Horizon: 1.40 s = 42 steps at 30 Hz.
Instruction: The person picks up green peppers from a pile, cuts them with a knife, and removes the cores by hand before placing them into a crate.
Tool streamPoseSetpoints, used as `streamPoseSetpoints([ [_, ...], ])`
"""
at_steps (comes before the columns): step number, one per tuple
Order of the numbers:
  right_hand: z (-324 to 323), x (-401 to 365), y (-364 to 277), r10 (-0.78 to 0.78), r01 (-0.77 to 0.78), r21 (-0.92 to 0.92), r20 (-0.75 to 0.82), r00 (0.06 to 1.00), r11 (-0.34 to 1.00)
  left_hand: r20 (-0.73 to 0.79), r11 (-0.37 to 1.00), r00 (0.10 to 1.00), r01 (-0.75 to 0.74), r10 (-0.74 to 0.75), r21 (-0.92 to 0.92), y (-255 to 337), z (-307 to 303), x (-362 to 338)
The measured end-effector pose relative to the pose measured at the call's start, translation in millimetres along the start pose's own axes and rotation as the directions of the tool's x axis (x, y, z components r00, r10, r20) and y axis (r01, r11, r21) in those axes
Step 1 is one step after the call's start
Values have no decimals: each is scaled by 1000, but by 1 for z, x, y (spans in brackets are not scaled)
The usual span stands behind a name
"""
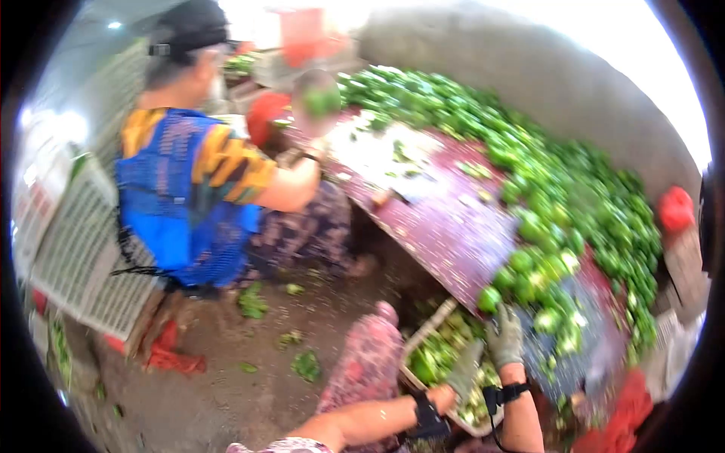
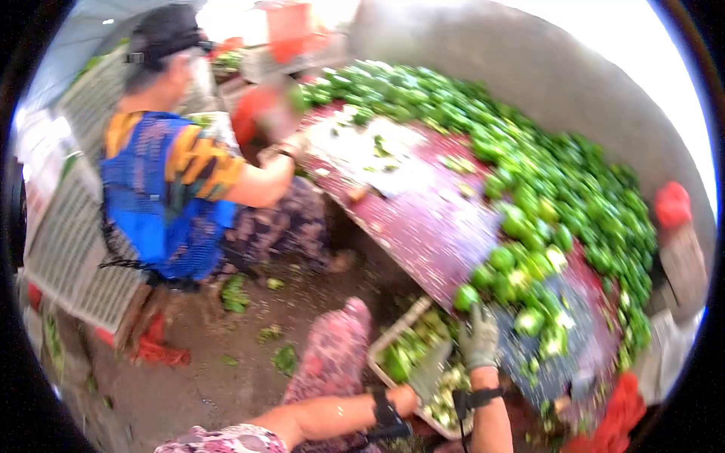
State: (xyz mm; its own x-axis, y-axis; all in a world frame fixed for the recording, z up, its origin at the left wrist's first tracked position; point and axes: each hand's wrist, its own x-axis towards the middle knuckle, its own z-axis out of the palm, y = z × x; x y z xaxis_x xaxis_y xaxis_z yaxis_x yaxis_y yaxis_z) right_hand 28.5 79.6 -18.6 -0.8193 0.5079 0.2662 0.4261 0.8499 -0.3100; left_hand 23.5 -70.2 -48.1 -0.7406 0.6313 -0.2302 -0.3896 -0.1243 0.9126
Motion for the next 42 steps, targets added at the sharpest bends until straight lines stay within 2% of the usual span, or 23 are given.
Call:
streamPoseSetpoints([
  [5, 51, 58, 1, 146, -114, -199, 156, 977, 973, -73, 956, 981, -156, 179, 249, -9, 1, 15],
  [8, 46, 61, -9, 211, -164, -227, 199, 957, 960, -64, 900, 957, -242, 283, 362, -20, 1, 21],
  [9, 41, 62, -11, 234, -205, -159, 197, 952, 966, -56, 885, 951, -261, 305, 387, -26, 0, 27],
  [11, 31, 60, -6, 174, -164, -70, 177, 969, 984, 25, 872, 941, -322, 337, 369, -38, -3, 36],
  [12, 32, 57, -2, 139, -138, -22, 162, 977, 990, -38, 959, 978, -192, 204, 210, -22, -2, 35],
  [13, 37, 51, 1, 117, -117, 4, 35, 992, 993, -77, 998, 995, -56, 58, 36, 8, 0, 30],
  [15, 31, 39, 0, 274, -301, 509, 130, 953, 806, -92, 983, 987, 120, -134, -141, 29, -2, 29],
  [16, 25, 29, -2, 329, -375, 700, 208, 921, 608, -105, 994, 991, 72, -81, -81, 23, -4, 33],
  [17, 22, 13, -7, 302, -281, 874, 165, 939, 396, -110, 999, 993, 26, -28, -19, 13, -4, 40],
  [18, -24, -2, -48, 309, -433, 897, 388, 868, 89, -109, 999, 994, -23, 28, 45, 8, -2, 42],
  [19, -28, -16, -52, 281, -404, 913, 371, 885, 66, -39, 978, 996, -68, 77, 196, 45, -5, 28],
  [20, -30, -32, -49, 255, -371, 928, 349, 902, 42, -30, 965, 989, -133, 143, 224, 29, 0, 31],
  [22, -21, -54, -37, 292, -271, 944, 317, 902, -185, 221, 977, 975, -83, 38, 198, 51, -4, 20],
  [23, -24, -66, -32, 340, -273, 948, 314, 887, -162, 270, 935, 961, -151, 63, 320, 48, 0, 19],
  [24, -25, -68, -30, 375, -260, 960, 281, 883, -107, 343, 936, 938, -162, 49, 311, 62, 2, 8],
  [26, -36, -81, -22, 405, -251, 944, 319, 857, -213, 387, 904, 895, -337, 221, 264, 30, 10, 6],
  [29, -39, -88, -10, 377, -248, 925, 347, 859, -287, 398, 818, 842, -493, 364, 295, 25, 16, -7],
  [32, -63, -88, -40, 462, -173, 985, 149, 874, 9, 444, 949, 896, -134, -7, 285, 56, 20, -18],
  [33, -57, -89, -34, 502, -142, 956, -7, 865, 258, 486, 965, 874, -112, -19, 238, 38, 22, -9],
  [36, -71, -91, -52, 513, -170, 950, 13, 859, 262, 590, 999, 807, -51, 35, 11, -3, 25, 14],
  [37, -73, -91, -56, 514, -173, 953, 22, 858, 248, 530, 993, 841, -64, 107, -98, -11, 29, 15],
  [40, -68, -95, -52, 514, -165, 950, 5, 858, 266, 564, 986, 826, 82, 13, -144, 9, 22, 9],
  [42, -66, -95, -50, 492, -122, 925, -77, 867, 361, 593, 983, 805, 96, 14, -154, 6, 22, 13],
])
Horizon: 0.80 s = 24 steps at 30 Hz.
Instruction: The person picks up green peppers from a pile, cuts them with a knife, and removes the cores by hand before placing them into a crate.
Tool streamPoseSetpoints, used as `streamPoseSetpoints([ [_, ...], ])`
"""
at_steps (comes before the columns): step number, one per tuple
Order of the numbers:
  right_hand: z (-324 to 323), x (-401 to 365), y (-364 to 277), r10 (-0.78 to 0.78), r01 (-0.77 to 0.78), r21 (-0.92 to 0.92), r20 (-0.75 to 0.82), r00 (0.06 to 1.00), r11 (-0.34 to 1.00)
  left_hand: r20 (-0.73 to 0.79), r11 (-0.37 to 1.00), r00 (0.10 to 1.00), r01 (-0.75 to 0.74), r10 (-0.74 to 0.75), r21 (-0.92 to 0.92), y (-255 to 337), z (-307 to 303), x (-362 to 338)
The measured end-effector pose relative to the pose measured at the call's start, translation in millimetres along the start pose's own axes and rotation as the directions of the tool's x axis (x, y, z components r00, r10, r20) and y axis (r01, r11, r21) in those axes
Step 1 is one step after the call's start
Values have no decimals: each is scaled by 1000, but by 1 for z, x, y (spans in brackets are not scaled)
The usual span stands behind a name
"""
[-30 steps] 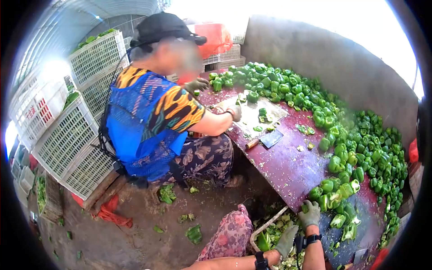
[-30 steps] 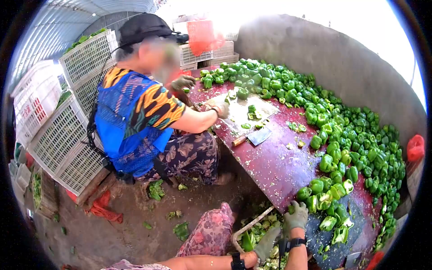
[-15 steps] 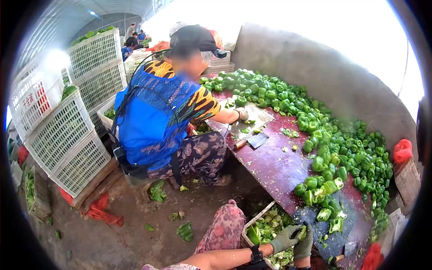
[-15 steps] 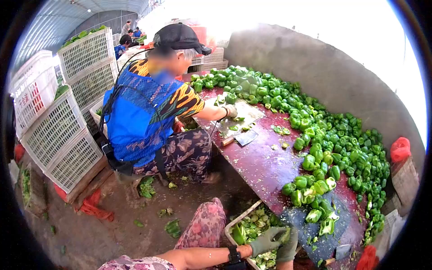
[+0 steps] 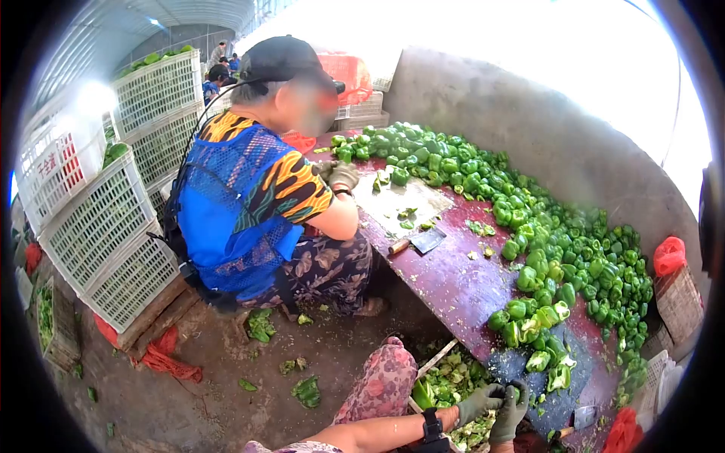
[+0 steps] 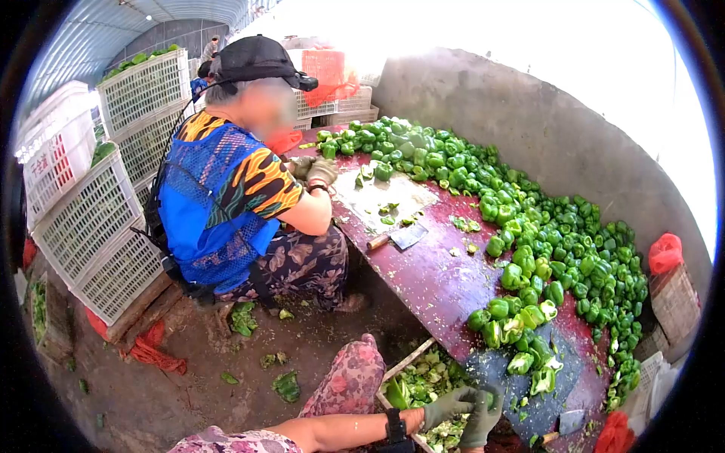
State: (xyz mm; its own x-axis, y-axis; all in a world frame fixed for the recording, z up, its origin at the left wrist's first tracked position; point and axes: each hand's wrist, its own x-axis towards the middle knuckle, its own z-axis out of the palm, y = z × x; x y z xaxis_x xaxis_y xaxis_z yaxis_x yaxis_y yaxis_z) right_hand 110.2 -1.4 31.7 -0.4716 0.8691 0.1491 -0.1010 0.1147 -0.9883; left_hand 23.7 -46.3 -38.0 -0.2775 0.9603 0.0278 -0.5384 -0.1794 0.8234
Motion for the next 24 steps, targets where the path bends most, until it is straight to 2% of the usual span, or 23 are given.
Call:
streamPoseSetpoints([
  [1, 0, 0, 1, -44, 44, -33, -1, 999, 999, 17, 1000, 1000, 1, -1, -8, -1, -1, 1],
  [4, -4, 4, 1, -68, 72, -58, 76, 995, 996, 40, 996, 996, 76, -78, 41, 2, -5, 2],
  [7, 2, 0, -8, -69, 78, -84, 102, 992, 993, 47, 996, 995, 91, -91, 7, 5, -6, 4],
  [10, 8, -12, -18, -57, 73, -149, 103, 993, 986, 116, 996, 990, 85, -82, -20, 8, -6, 2],
  [11, 5, -13, -8, -53, 62, -111, 80, 995, 992, 148, 1000, 989, 19, -18, -4, 8, -6, 2],
  [14, 0, -12, -9, -76, 95, -164, 121, 990, 982, 300, 954, 936, 242, -182, -175, 4, -11, 2],
  [15, -2, -11, -9, -76, 96, -163, 125, 989, 982, 309, 955, 929, 259, -206, -143, -3, -13, 5],
  [18, -3, -7, -1, -75, 99, -160, 151, 986, 982, 215, 990, 969, 136, -124, -43, -4, -9, 1],
  [19, -2, -7, 1, -54, 72, -148, 119, 991, 986, 160, 988, 981, 127, -111, -93, -20, -8, 7],
  [21, 2, -6, 4, -11, 18, -120, 57, 998, 993, 70, 997, 996, 59, -62, 54, -33, -12, 12],
  [24, 7, -1, 9, 66, -56, 155, -56, 996, 986, -45, 978, 999, 32, -23, 205, -28, -6, 8],
])
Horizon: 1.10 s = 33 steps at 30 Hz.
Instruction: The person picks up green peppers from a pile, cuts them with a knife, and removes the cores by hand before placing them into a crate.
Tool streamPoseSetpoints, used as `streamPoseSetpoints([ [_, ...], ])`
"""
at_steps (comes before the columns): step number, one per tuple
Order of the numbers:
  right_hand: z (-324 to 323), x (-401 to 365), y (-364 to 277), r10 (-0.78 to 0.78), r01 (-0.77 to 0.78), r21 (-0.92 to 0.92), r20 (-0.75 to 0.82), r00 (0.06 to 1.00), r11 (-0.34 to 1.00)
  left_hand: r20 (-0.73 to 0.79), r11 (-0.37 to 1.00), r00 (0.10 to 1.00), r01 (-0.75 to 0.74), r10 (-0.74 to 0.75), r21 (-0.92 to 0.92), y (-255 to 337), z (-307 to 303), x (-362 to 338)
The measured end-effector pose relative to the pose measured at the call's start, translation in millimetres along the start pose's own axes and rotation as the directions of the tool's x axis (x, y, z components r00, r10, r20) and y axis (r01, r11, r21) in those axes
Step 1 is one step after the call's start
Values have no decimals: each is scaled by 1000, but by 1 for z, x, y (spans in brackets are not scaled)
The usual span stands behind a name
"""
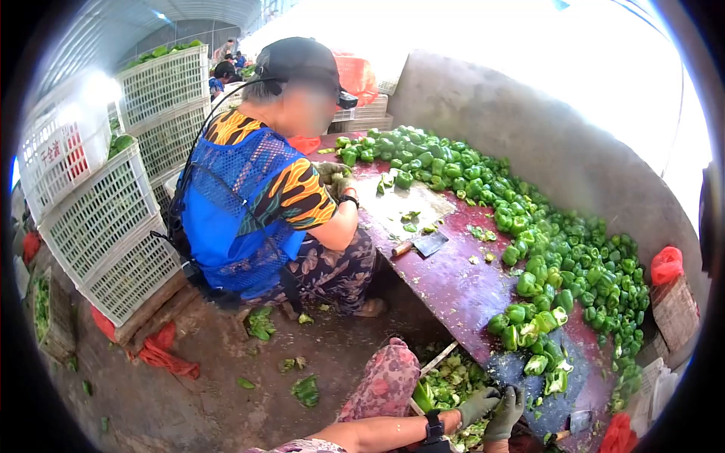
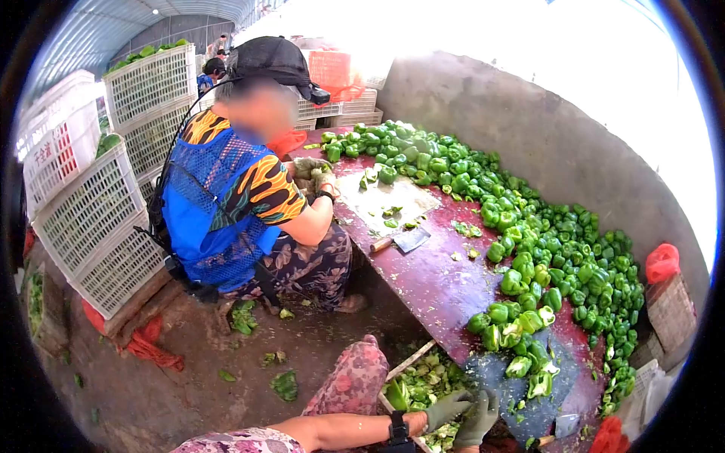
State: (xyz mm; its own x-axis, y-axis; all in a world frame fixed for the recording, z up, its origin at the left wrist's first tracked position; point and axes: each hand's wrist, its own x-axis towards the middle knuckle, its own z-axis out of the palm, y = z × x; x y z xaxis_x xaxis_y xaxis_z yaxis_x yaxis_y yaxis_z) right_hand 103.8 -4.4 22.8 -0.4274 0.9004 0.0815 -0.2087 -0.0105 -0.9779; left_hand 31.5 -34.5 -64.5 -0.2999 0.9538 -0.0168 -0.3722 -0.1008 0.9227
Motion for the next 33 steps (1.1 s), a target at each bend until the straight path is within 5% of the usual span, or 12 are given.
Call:
streamPoseSetpoints([
  [5, -39, 19, 41, 305, -301, 399, 55, 951, 866, 87, 994, 996, 41, -32, -102, 48, 12, -22],
  [10, -25, 4, -11, 321, -359, 347, 162, 933, 866, 297, 999, 954, -31, 36, -20, 48, 8, -18],
  [13, -19, -3, -25, 439, -483, 413, 202, 875, 772, 268, 999, 962, 54, -52, -1, 69, 10, -25],
  [18, -42, 6, -1, 282, -363, 335, 267, 921, 870, 227, 960, 974, 76, -13, -270, 53, 9, -16],
  [21, -48, 0, 7, 253, -357, 332, 317, 914, 873, 108, 990, 991, 96, -85, -105, 64, 9, -23],
  [22, -43, 1, 5, 397, -508, 463, 320, 860, 727, 48, 992, 991, 125, -126, 22, 89, 8, -33],
  [25, -35, -2, 1, 447, -410, 481, 42, 894, 775, -57, 981, 993, -90, 101, 174, 90, 5, -29],
  [26, -32, -5, -3, 258, -243, 270, -20, 966, 931, -236, 875, 972, 123, -10, 468, 97, 2, -33],
  [27, -27, -10, -10, 58, -55, 31, -81, 995, 998, -209, 982, 976, 96, -60, 164, 96, -2, -31],
  [28, -29, -7, -9, 13, -13, -6, -84, 996, 1000, -279, 975, 946, -112, 163, 191, 63, -8, -18],
  [32, -29, -1, -31, 25, 14, 179, -213, 977, 984, -359, 990, 931, -16, 67, 143, 54, -14, -18],
  [33, -27, -4, -43, -109, 126, 57, -232, 967, 990, -328, 985, 943, 7, 51, 174, 27, -25, -8],
])
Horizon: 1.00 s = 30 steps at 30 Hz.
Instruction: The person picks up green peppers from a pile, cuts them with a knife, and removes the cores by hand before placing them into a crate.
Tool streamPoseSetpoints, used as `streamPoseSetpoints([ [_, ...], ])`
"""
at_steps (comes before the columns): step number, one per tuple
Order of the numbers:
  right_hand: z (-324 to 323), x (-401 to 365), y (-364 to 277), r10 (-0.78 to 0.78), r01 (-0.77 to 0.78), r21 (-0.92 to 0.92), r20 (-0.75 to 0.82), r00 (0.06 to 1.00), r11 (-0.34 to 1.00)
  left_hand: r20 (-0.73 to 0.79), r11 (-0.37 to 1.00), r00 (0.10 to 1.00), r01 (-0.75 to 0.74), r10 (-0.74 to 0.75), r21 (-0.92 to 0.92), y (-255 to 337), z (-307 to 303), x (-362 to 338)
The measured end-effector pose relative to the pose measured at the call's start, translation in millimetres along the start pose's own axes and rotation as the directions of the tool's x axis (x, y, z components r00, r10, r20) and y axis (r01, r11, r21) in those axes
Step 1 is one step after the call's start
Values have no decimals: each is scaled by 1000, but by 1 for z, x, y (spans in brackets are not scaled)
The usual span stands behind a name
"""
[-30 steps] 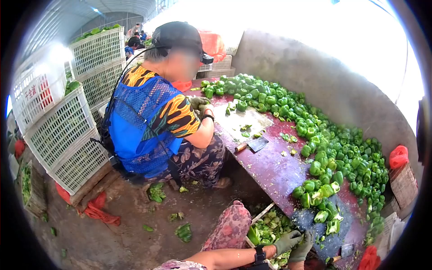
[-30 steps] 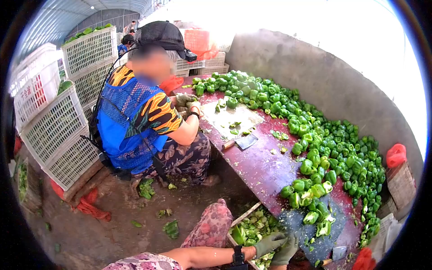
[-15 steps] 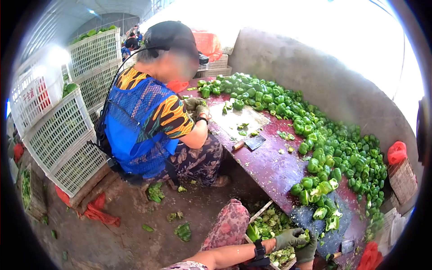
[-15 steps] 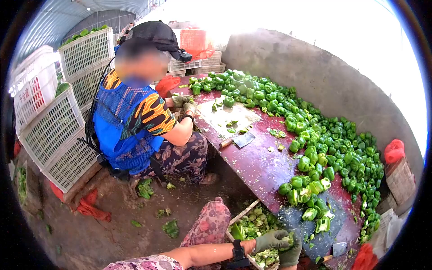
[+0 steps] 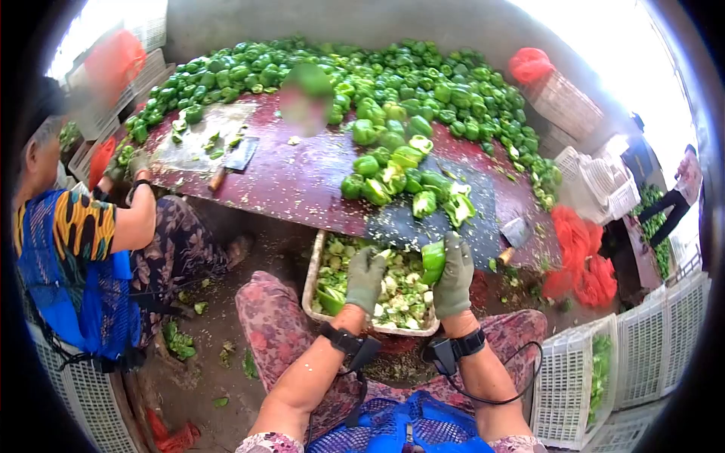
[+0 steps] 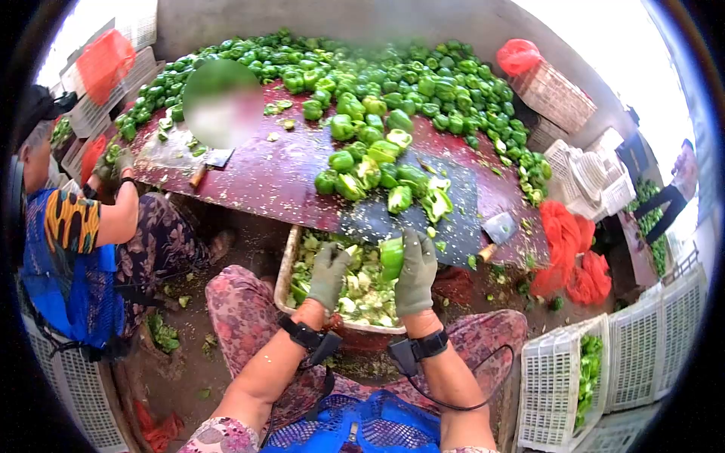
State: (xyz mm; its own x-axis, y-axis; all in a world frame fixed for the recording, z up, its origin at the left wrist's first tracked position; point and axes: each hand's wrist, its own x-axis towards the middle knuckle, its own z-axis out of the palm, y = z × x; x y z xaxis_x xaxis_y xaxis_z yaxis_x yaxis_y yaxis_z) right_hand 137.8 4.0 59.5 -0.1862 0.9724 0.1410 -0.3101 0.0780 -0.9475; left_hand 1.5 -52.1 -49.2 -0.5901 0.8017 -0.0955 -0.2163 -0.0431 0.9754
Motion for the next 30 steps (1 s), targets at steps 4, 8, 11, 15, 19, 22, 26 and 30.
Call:
streamPoseSetpoints([
  [4, 38, -26, -9, -442, 555, -525, 336, 832, 645, 390, 721, 915, 341, -106, -603, 40, 14, -16],
  [8, 18, -18, 18, 78, 108, -529, 317, 945, 842, 338, 698, 911, 400, -235, -593, 74, 15, -39],
  [11, -9, -10, 28, -62, 119, -455, 138, 989, 883, 393, 770, 913, 326, -107, -548, 75, 21, -34],
  [15, -8, -21, 16, -200, 208, -318, 59, 978, 925, 474, 896, 876, 277, -88, -347, 73, 27, -46],
  [19, -21, -21, 13, -61, 91, -326, 101, 993, 941, 483, 926, 871, 252, -89, -283, 77, 25, -50],
  [22, -36, -14, -4, 121, 42, -470, 312, 943, 882, 538, 993, 842, 101, -54, -59, 73, 17, -41],
  [26, -42, -7, -31, 298, 232, -722, 525, 797, 652, 619, 912, 785, -230, -32, 339, 64, 10, -37],
  [30, -37, -5, -42, 350, 516, -737, 668, 657, 438, 640, 908, 721, -36, -266, 418, 76, 15, -41],
])
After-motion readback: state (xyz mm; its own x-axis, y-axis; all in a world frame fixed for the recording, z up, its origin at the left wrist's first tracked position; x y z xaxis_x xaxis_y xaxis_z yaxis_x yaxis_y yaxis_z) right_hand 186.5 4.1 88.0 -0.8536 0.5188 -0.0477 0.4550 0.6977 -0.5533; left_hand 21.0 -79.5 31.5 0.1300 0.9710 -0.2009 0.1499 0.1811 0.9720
